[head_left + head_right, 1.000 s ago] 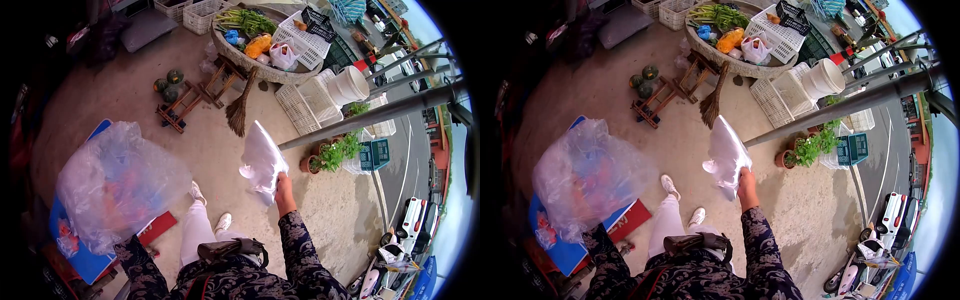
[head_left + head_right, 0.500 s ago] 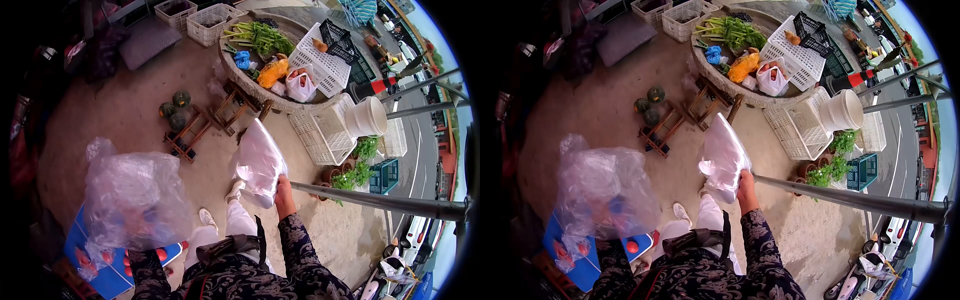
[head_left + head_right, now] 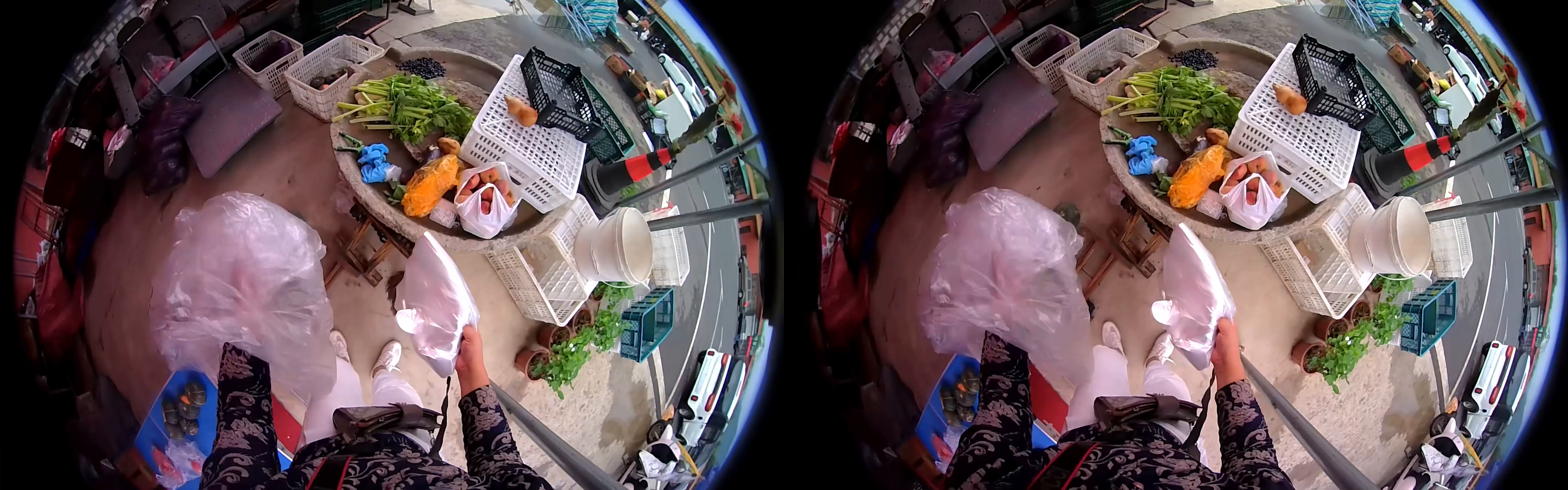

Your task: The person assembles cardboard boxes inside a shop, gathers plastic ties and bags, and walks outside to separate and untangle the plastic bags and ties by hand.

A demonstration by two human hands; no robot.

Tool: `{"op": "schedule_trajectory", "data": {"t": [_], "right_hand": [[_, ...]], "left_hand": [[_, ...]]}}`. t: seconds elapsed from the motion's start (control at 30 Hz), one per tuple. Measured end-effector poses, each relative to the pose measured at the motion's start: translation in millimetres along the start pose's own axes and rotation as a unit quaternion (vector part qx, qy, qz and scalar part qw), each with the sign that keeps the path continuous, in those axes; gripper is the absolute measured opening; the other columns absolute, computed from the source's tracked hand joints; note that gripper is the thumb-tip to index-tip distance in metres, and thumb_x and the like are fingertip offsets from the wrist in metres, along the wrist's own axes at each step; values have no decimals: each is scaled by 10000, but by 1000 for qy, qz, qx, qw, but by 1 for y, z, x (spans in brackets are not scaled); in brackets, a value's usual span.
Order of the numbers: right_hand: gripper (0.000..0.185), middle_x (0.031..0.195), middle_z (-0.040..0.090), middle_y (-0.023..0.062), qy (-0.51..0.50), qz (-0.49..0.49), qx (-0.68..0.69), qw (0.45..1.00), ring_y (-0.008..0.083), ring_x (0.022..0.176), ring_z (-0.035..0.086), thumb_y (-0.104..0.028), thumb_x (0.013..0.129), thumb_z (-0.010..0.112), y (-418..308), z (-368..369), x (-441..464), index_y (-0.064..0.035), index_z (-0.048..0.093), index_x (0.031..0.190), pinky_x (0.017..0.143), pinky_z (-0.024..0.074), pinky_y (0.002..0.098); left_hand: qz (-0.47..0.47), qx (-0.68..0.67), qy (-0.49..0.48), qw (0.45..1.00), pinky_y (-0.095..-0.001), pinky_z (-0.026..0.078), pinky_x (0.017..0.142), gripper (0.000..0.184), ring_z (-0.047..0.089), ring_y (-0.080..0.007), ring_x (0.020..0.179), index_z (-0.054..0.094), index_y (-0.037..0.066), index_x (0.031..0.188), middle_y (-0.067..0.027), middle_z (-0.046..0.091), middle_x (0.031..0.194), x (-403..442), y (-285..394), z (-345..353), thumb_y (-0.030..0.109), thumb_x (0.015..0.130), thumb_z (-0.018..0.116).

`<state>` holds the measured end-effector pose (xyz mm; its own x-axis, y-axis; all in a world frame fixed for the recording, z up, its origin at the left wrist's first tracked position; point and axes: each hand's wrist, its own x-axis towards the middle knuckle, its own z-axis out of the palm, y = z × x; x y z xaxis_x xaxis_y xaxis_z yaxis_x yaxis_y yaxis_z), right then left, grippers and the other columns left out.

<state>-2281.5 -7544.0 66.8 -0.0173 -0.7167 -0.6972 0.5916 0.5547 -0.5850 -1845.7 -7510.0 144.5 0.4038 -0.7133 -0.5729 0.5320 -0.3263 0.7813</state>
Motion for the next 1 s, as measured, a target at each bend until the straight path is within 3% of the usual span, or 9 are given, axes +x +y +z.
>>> {"op": "schedule_trajectory", "data": {"t": [0.27,0.47,0.53,0.6,0.67,0.7,0.77,0.83,1.0], "right_hand": [[406,1115,550,140,80,-40,137,987,262,1002,554,-71,774,413,-33,36,26,34,474,1162,876,460,381],[415,1157,535,148,111,-81,209,968,268,1048,534,-89,794,419,-39,78,37,34,455,1189,906,441,383],[419,1164,533,148,134,-77,222,963,268,1058,530,-97,802,423,-25,71,46,35,448,1199,912,436,383],[421,1162,534,152,133,-71,220,964,269,1055,533,-103,808,428,-19,69,51,43,443,1203,909,438,381],[420,1158,535,155,121,-78,221,965,270,1051,535,-104,808,429,-23,76,52,48,444,1199,905,440,382],[423,1157,534,161,127,-69,219,965,272,1046,537,-96,800,424,-24,77,53,51,445,1196,898,445,386],[426,1149,539,162,132,-54,222,965,273,1038,543,-91,795,422,-22,77,53,50,446,1197,894,449,385],[428,1128,551,161,125,-42,222,966,271,1021,554,-84,790,420,-21,73,52,48,447,1196,890,453,380],[427,1101,566,155,51,5,229,972,268,990,572,-82,793,427,-40,90,10,44,449,1200,878,465,378]], "left_hand": [[65,161,-234,957,-324,463,778,303,579,-247,951,596,61,1088,-124,613,1043,192,36,217,171,805,595],[231,279,-434,825,-322,462,779,308,576,-244,957,595,61,1091,-125,612,1045,297,47,341,173,804,597],[168,377,-390,823,-321,462,780,310,576,-243,959,595,61,1092,-125,612,1046,310,45,360,173,804,597],[61,485,-281,826,-302,458,628,320,558,-189,865,577,61,1091,-76,599,968,311,40,372,205,807,612],[33,524,-223,821,-286,434,559,283,544,-144,791,575,67,1074,-44,585,907,309,38,360,200,825,598],[-1,420,-245,874,-212,222,398,253,305,-33,462,537,68,1052,60,410,645,301,33,342,211,849,583],[-69,301,-245,919,-208,216,366,181,310,-28,422,536,95,1057,56,426,631,282,25,302,174,898,500],[-82,255,-222,937,-182,162,362,160,229,-15,396,511,112,1062,75,345,603,237,10,274,156,923,445],[-232,262,-208,913,-182,215,365,187,289,-17,413,550,98,1055,51,447,674,157,-69,207,147,918,433]]}}
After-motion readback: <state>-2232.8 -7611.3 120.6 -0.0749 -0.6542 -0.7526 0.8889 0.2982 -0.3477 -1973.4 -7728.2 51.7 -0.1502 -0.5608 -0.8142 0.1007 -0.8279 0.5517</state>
